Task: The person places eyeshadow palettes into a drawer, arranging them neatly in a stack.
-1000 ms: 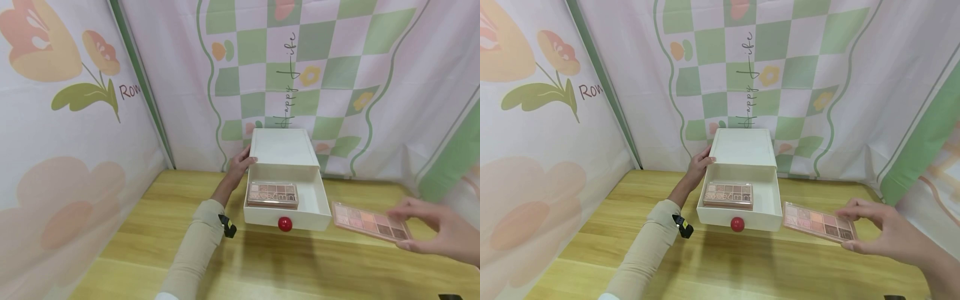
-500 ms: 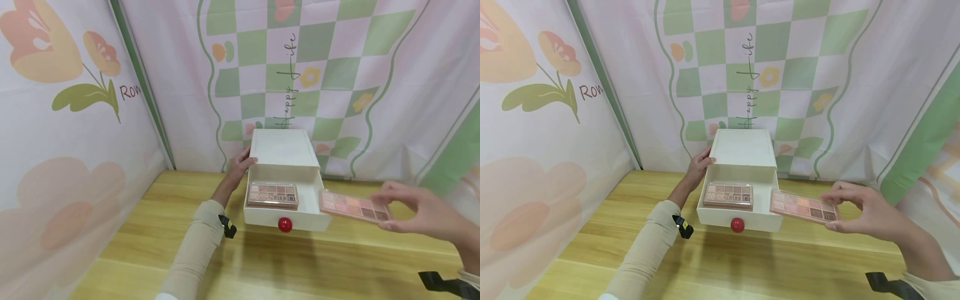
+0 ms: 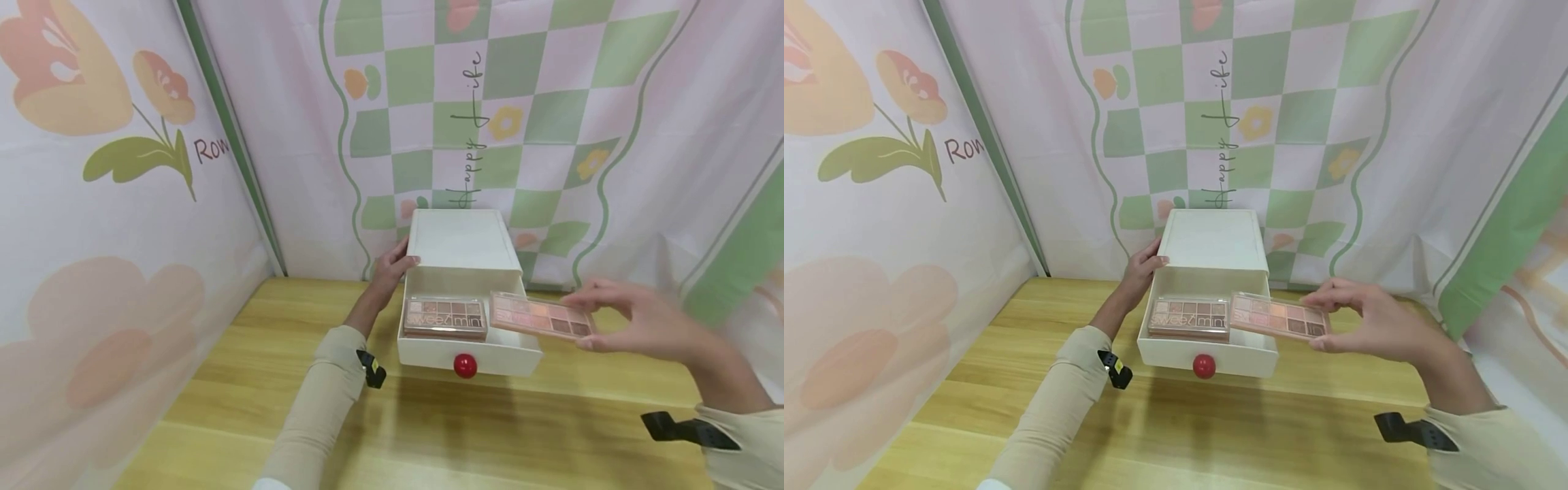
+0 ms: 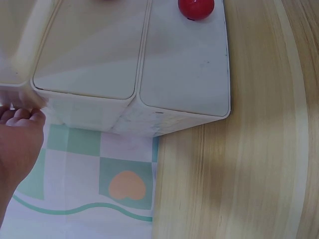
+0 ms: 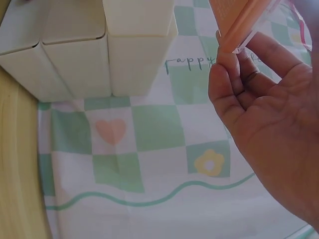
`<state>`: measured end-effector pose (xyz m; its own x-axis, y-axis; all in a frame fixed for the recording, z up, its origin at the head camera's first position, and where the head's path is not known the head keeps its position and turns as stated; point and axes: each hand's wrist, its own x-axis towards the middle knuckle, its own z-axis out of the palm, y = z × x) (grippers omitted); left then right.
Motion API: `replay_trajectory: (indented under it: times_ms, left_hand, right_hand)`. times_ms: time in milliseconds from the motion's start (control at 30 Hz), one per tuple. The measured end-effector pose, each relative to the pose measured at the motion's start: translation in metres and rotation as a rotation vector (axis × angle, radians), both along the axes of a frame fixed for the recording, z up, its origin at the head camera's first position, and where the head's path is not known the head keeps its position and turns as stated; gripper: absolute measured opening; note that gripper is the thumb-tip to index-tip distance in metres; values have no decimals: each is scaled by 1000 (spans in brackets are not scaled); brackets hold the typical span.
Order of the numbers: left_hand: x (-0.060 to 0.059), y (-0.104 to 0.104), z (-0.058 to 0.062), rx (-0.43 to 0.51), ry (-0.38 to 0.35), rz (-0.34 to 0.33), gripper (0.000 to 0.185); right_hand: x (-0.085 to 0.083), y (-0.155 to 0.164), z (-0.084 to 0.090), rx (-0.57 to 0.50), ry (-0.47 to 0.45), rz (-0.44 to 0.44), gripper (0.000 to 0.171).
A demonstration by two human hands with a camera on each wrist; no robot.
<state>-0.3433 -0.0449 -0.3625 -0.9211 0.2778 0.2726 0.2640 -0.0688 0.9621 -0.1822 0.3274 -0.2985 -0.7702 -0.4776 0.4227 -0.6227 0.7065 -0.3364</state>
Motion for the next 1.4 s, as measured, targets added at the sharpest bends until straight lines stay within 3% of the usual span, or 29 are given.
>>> replay_trajectory:
  times_ms: [133,467,700,1033,1400]
  left_hand:
    - [-1,0,-1,8,-7,-5,76]
    - [-1,0,-2,0,-8,4,77]
    - [0,0,-3,-10,-3,7,76]
    - [-3,1,-3,9,9,-6,76]
    - [-4,1,-3,21,4,-4,77]
  right_hand:
    - [-8,-10,2,30,-30,-9,51]
    - [-29,-43,5,-37,-20,152,54]
    - [-39,-65,5,-23,-57,168,51]
    - [-57,-95,2,-68,-204,235,44]
    - [-63,-112,-1,-20,-192,241,47]
